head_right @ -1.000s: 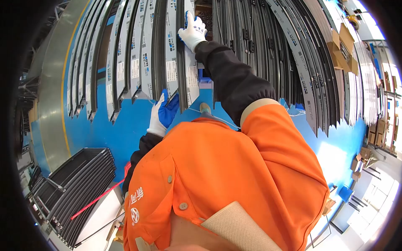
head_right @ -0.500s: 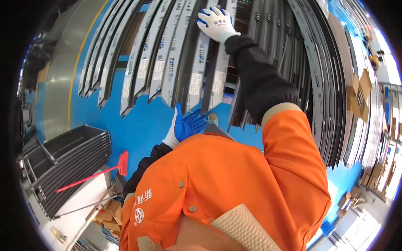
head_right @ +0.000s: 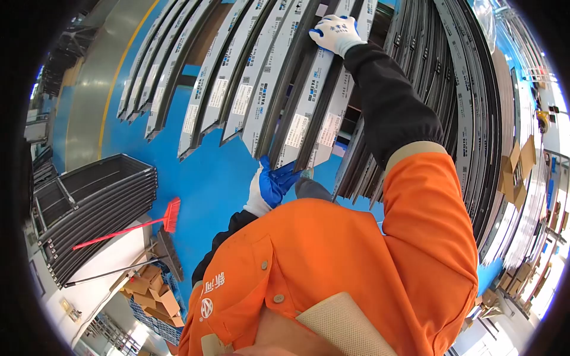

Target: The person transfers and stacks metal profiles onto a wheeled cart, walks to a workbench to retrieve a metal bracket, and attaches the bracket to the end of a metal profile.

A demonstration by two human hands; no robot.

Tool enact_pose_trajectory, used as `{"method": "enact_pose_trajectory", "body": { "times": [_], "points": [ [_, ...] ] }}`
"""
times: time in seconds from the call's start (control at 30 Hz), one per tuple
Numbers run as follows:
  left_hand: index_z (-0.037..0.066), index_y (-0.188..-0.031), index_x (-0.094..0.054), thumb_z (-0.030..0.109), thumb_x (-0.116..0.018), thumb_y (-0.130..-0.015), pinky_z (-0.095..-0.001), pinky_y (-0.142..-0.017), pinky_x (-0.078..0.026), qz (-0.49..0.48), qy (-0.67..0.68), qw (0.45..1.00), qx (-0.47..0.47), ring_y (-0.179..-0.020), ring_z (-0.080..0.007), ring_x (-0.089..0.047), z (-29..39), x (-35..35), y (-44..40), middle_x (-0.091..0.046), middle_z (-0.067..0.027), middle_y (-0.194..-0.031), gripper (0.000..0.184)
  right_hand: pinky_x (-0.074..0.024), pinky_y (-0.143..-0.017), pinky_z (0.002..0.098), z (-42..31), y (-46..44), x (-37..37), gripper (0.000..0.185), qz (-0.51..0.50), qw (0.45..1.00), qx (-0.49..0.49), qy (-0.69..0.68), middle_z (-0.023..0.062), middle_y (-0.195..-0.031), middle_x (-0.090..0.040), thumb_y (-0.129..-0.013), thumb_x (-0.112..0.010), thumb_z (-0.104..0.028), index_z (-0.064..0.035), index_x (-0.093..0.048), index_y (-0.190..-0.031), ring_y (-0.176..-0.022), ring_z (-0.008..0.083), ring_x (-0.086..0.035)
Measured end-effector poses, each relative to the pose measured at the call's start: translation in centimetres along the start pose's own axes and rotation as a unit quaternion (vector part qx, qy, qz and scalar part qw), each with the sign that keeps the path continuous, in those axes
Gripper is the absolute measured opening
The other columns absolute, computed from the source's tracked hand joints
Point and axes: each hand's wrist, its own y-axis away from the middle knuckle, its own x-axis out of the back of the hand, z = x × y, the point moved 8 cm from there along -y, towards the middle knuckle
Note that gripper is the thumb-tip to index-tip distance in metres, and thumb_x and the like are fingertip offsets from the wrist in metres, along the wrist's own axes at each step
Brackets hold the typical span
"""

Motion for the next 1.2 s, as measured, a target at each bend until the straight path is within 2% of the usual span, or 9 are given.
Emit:
{"method": "enact_pose_trajectory", "body": {
  "times": [0.33,0.43,0.5,0.6,0.67,0.87,0.97,1.1,1.2],
  "points": [
    [0.012,-0.138,-0.044,0.042,-0.045,-0.102,-0.0448,-0.101,-0.045,-0.027,-0.123,0.983,0.137,-0.115,-0.0331,-0.058,0.6,4.2,0.2,-0.059,-0.0186,-0.127,0.047,-0.0322,-0.094,0.0521,0.4,2.3,1.1,0.033,0.067,0.996,0.014,-0.058,-0.0021,-0.119,-0.064,-0.091,-0.046,-0.036,-0.0151,-0.071,-0.099,-0.121,0.0234,-0.05],
    [0.023,-0.145,-0.034,0.048,-0.053,-0.095,-0.0463,-0.102,-0.043,-0.033,-0.108,0.994,-0.013,-0.123,-0.0331,-0.051,4.9,8.5,2.3,-0.049,-0.0155,-0.139,0.059,-0.031,-0.099,0.0533,-0.1,2.9,1.6,0.034,0.118,0.992,0.024,-0.043,0.0018,-0.128,-0.058,-0.088,-0.05,-0.035,-0.0139,-0.067,-0.109,-0.124,0.0282,-0.047],
    [0.028,-0.147,-0.027,0.055,-0.063,-0.086,-0.0486,-0.102,-0.044,0.02,0.026,0.999,-0.039,-0.127,-0.0351,-0.047,7.9,11.6,3.4,-0.042,-0.0148,-0.144,0.075,-0.0284,-0.104,0.0544,-0.3,4.0,2.9,0.042,0.267,0.958,-0.031,-0.102,0.0103,-0.137,-0.05,-0.088,-0.053,-0.037,-0.0131,-0.06,-0.122,-0.129,0.0321,-0.043],
    [0.026,-0.146,-0.028,0.058,-0.065,-0.083,-0.0527,-0.103,-0.043,0.064,0.08,0.989,-0.106,-0.129,-0.0376,-0.045,12.6,13.5,4.6,-0.04,-0.0142,-0.145,0.08,-0.0281,-0.108,0.0513,-5.5,5.6,5.2,0.054,0.249,0.939,-0.029,-0.234,0.0157,-0.144,-0.043,-0.086,-0.058,-0.035,-0.0114,-0.051,-0.134,-0.135,0.0327,-0.038],
    [0.019,-0.145,-0.032,0.057,-0.064,-0.085,-0.0559,-0.104,-0.041,0.051,0.076,0.982,-0.164,-0.129,-0.0394,-0.045,16.5,12.8,4.3,-0.042,-0.0168,-0.144,0.077,-0.0254,-0.11,0.0536,-8.5,6.3,5.3,0.06,0.176,0.873,-0.075,-0.448,0.0174,-0.148,-0.038,-0.087,-0.056,-0.039,-0.0113,-0.047,-0.139,-0.139,0.0363,-0.031],
    [0.012,-0.143,-0.035,0.052,-0.059,-0.091,-0.0564,-0.105,-0.04,-0.077,0.028,0.993,-0.079,-0.127,-0.0394,-0.047,22.5,10.6,-0.9,-0.047,-0.0199,-0.138,0.071,-0.0241,-0.11,0.0551,-14.7,6.5,4.9,0.063,0.127,0.914,-0.218,-0.318,0.0184,-0.149,-0.037,-0.087,-0.055,-0.042,-0.013,-0.045,-0.142,-0.141,0.0407,-0.025],
    [0.008,-0.137,-0.043,0.049,-0.055,-0.094,-0.0559,-0.105,-0.04,-0.123,-0.125,0.975,-0.135,-0.126,-0.0377,-0.049,24.9,9.7,-0.4,-0.05,-0.0212,-0.134,0.06,-0.0236,-0.109,0.0559,-17.3,6.3,3.4,0.063,0.135,0.942,-0.224,-0.212,0.0177,-0.149,-0.036,-0.087,-0.054,-0.043,-0.0145,-0.045,-0.142,-0.141,0.0425,-0.022],
    [0.007,-0.13,-0.054,0.052,-0.046,-0.097,-0.0495,-0.109,-0.037,-0.248,-0.044,0.968,0.024,-0.124,-0.0336,-0.052,26.7,9.7,-4.3,-0.054,-0.0173,-0.134,0.057,-0.0239,-0.11,0.054,-17.7,6.4,3.1,0.058,0.108,0.948,-0.24,-0.179,0.0152,-0.151,-0.036,-0.088,-0.053,-0.04,-0.0179,-0.045,-0.141,-0.141,0.0416,-0.023],
    [0.008,-0.133,-0.053,0.062,-0.047,-0.093,-0.0476,-0.109,-0.037,-0.109,-0.14,0.984,0.007,-0.124,-0.0314,-0.052,28.2,7.7,-5.8,-0.052,-0.014,-0.136,0.067,-0.0244,-0.11,0.0519,-18.6,6.9,2.7,0.055,0.126,0.944,-0.242,-0.185,0.0128,-0.15,-0.037,-0.089,-0.053,-0.036,-0.0202,-0.046,-0.141,-0.14,0.0402,-0.024]
  ]
}}
